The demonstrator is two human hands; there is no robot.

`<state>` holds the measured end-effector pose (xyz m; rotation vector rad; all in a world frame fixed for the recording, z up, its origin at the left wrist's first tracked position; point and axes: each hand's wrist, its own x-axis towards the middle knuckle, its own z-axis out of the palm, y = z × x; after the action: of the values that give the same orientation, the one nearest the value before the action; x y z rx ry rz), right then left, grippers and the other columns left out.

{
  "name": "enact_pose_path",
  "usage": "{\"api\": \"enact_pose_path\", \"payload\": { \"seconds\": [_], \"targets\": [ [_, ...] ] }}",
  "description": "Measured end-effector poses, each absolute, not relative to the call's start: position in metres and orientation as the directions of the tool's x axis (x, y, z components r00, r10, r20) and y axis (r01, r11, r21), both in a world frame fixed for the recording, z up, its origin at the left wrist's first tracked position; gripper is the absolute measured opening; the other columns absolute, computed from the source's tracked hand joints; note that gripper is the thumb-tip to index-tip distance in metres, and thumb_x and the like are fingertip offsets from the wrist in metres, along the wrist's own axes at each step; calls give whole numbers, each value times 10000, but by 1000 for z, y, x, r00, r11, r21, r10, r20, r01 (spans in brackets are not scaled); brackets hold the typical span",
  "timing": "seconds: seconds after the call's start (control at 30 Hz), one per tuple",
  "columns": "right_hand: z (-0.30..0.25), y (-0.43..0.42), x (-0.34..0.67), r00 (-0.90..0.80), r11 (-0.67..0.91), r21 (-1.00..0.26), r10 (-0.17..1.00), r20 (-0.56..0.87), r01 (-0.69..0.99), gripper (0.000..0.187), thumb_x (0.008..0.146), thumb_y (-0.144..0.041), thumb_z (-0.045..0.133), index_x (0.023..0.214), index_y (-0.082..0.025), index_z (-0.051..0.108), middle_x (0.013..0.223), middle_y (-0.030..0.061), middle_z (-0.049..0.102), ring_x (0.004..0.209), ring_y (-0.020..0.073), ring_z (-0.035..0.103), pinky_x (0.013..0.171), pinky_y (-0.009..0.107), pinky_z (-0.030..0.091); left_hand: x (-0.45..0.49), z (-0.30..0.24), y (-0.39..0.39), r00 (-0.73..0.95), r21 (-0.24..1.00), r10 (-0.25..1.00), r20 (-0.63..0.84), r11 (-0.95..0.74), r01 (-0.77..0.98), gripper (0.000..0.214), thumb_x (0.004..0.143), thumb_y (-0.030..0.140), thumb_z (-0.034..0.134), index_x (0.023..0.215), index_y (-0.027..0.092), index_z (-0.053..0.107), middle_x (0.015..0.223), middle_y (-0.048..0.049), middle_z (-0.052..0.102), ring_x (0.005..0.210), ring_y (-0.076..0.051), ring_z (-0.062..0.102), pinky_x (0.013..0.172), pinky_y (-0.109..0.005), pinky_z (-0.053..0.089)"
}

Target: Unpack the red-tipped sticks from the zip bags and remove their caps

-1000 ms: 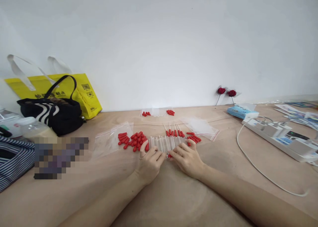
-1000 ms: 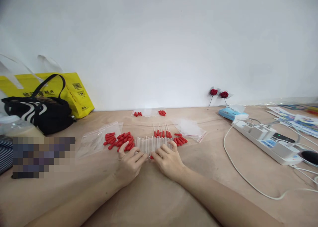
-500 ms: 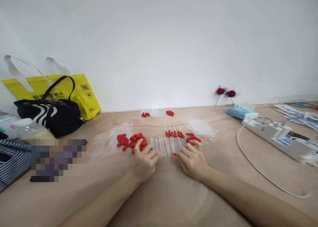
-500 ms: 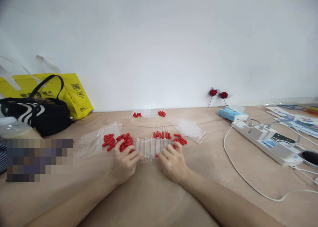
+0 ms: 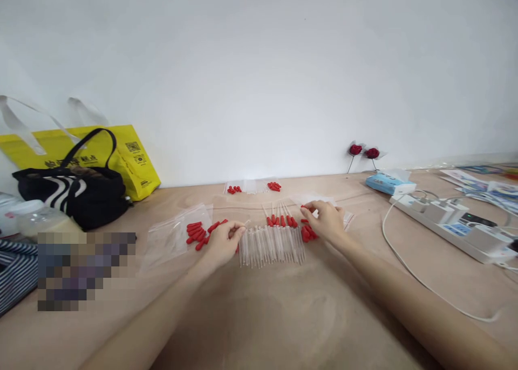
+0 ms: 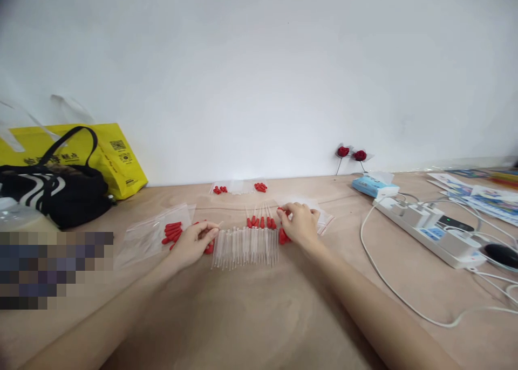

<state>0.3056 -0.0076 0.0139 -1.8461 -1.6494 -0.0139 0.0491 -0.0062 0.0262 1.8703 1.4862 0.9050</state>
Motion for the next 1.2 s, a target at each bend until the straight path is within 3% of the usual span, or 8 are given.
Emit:
{"api": "enact_pose_path", "payload": {
  "seconds": [0.03,0.13,0.4,0.5,0.63,0.87,1.2],
  "targets": [
    [17,3,310,252,-88,-478,923,291,874,236,809,-393,447,829,-254,638,852,-1,656,819,167,557,768,331,284,51,29,0,133,824,989,70,-132,552,117,749,229,486,741,155,577,662,-3,617,615,-138,571,604,-252,436],
    [22,28,318,272,-155,-468,943,194,870,254,796,-387,444,798,-229,643,809,18,666,786,181,575,713,313,318,59,36,12,129,847,992,-3,-66,527,95,737,205,492,696,146,553,669,-14,632,615,-113,586,601,-220,443],
    [15,42,315,182,-145,-341,980,80,929,153,739,-317,532,775,-235,657,832,44,668,865,231,561,809,419,275,75,34,20,144,788,985,-90,-18,615,79,708,193,538,672,134,576,599,10,604,519,-97,573,528,-195,443],
    [16,41,315,137,-115,-318,990,45,941,152,750,-305,528,774,-229,658,834,47,670,870,225,559,819,422,267,76,31,20,129,728,986,-107,-11,685,111,674,162,564,771,119,597,564,12,604,486,-107,571,469,-186,407],
    [20,40,314,63,-54,-322,998,20,945,157,741,-339,537,778,-245,657,861,22,667,896,205,555,825,386,282,77,29,18,95,640,988,-118,2,768,324,649,133,574,972,101,573,517,14,598,442,-111,539,394,-177,335],
    [20,38,317,22,-45,-354,997,-70,934,140,653,-345,622,721,-229,657,784,-1,667,748,165,589,712,290,369,81,26,20,105,549,991,-86,-40,835,403,646,155,585,1046,113,557,552,-2,625,485,-131,562,445,-195,358],
    [21,38,314,25,-44,-363,998,-58,931,93,648,-315,624,700,-249,666,773,-15,669,770,168,586,735,305,366,86,27,17,123,501,992,-6,-104,859,197,618,154,601,813,147,632,519,5,605,549,-149,584,533,-209,393]
  ]
}}
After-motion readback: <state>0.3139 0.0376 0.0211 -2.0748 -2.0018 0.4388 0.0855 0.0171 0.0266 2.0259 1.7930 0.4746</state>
